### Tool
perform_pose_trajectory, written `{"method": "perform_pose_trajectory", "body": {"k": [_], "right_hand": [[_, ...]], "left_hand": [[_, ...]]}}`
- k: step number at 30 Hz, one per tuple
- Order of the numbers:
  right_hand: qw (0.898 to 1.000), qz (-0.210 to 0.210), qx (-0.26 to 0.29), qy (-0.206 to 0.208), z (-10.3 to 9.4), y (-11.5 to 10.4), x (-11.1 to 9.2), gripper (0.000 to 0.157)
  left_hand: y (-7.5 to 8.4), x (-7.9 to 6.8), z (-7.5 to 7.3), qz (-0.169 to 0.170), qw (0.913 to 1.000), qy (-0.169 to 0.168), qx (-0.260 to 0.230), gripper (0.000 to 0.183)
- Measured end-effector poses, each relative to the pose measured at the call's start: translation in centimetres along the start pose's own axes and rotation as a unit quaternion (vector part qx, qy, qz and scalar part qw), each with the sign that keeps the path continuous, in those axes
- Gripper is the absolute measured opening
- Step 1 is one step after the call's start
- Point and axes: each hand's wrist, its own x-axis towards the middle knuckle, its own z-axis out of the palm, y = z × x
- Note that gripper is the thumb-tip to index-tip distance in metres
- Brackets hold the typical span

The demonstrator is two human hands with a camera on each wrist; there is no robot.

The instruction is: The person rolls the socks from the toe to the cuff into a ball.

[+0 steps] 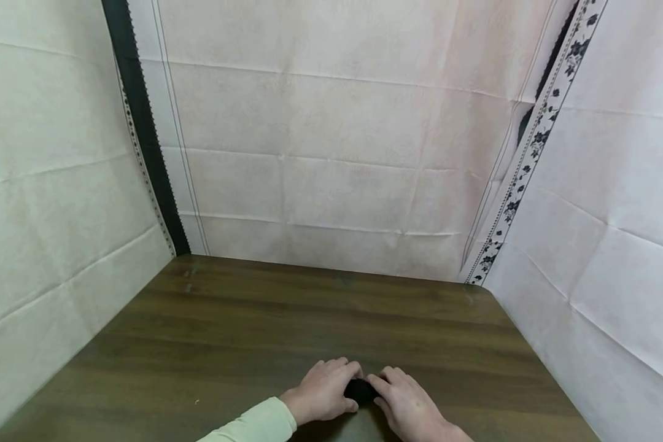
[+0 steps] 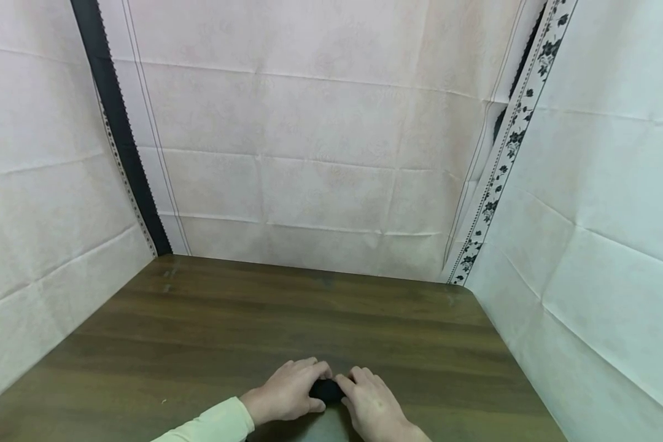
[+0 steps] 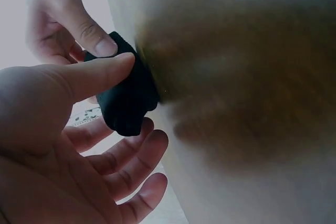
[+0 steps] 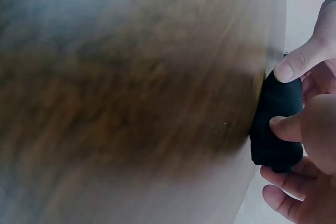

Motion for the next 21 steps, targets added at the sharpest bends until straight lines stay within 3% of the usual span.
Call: {"method": "perform_pose_trajectory", "body": {"k": [8, 21], "right_hand": [[1.0, 0.006, 0.009, -0.023, -0.26, -0.1, 0.08, 0.031], [0.999, 0.033, 0.036, -0.016, -0.4, 0.04, 0.16, 0.04]], "left_hand": [[-0.14, 0.0, -0.05, 0.012, 0.9998, 0.016, 0.005, 0.027], [0.01, 0.14, -0.4, 0.007, 0.9998, -0.007, 0.018, 0.019]]}}
